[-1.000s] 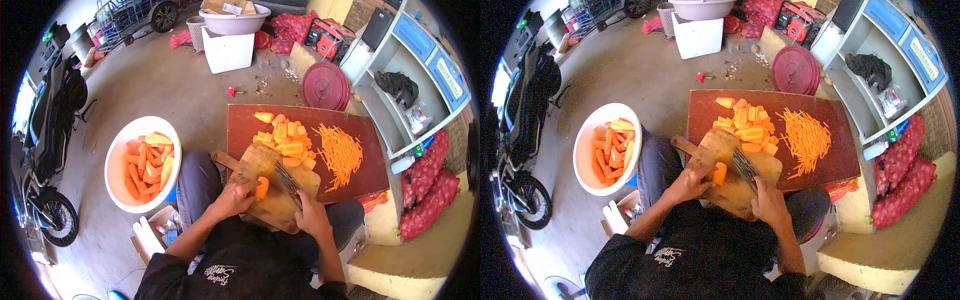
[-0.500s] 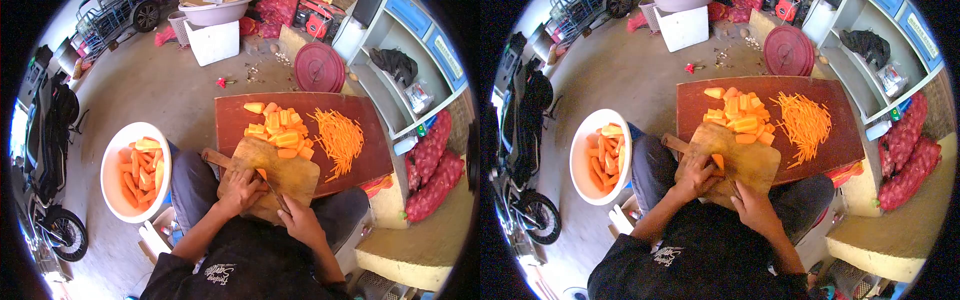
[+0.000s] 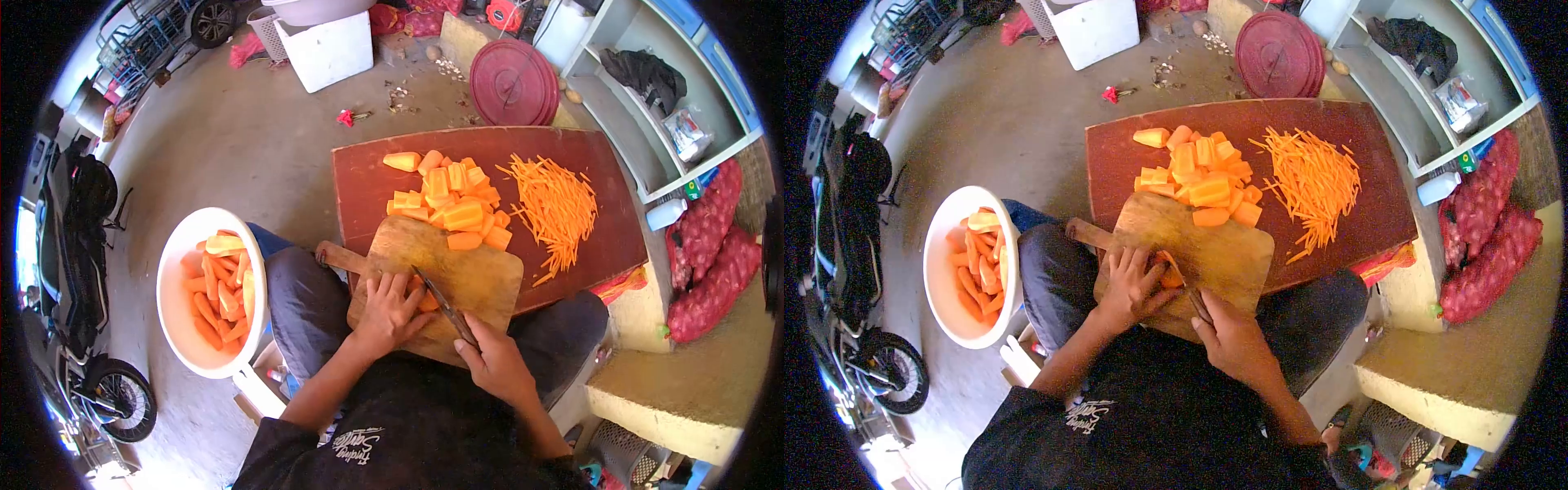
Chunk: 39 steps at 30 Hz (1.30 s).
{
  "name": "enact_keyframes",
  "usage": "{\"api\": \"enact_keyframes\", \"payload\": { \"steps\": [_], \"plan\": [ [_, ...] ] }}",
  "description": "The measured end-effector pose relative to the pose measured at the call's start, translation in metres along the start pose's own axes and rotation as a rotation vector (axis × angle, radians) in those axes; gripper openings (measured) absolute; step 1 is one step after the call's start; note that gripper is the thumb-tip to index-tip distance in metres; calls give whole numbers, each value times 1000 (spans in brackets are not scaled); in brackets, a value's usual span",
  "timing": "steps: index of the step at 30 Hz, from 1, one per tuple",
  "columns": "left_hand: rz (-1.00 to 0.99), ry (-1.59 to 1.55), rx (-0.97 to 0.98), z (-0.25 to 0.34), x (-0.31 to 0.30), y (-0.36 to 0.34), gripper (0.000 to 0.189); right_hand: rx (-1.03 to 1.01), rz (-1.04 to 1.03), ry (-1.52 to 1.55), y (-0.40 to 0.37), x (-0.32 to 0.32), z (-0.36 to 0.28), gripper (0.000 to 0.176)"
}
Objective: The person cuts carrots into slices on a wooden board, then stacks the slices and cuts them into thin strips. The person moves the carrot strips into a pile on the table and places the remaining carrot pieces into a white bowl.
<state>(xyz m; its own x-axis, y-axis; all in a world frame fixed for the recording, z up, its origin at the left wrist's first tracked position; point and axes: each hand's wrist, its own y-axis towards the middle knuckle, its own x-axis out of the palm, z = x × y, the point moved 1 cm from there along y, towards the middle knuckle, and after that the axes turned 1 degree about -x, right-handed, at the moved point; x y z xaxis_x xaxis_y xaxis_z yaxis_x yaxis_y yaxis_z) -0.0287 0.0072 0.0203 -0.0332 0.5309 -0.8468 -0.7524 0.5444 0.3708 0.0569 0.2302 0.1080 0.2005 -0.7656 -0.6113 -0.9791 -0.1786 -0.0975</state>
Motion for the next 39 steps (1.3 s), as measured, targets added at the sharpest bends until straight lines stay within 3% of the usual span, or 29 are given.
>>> {"api": "enact_keyframes", "payload": {
  "steps": [4, 7, 13, 16, 19, 25, 31, 39],
  "plan": [
    [-2, 14, 8, 1, 0, -4, 46, -75, -24, -81, 1, 2, -1, 51],
    [-41, 31, 40, 2, -3, -1, 40, 22, -137, -185, -7, -7, -13, 52],
    [-75, -61, 78, 3, -8, 7, 30, 115, -160, -170, -25, -7, -26, 49],
    [-99, -70, 74, 3, -12, 10, 31, 149, -204, -194, -13, -4, -29, 47],
    [-103, -87, 78, 4, -13, 11, 33, -109, -35, -237, 12, 19, -2, 48],
    [-151, -77, 89, -3, -19, 10, 36, 65, -170, -154, 14, -1, -25, 44],
    [-189, -159, 62, -5, -16, 9, 52, 28, -131, -182, 28, 15, -14, 42],
    [-153, -208, 34, -6, -7, 0, 49, 33, -120, -191, 26, 15, -19, 41]
  ]
}}
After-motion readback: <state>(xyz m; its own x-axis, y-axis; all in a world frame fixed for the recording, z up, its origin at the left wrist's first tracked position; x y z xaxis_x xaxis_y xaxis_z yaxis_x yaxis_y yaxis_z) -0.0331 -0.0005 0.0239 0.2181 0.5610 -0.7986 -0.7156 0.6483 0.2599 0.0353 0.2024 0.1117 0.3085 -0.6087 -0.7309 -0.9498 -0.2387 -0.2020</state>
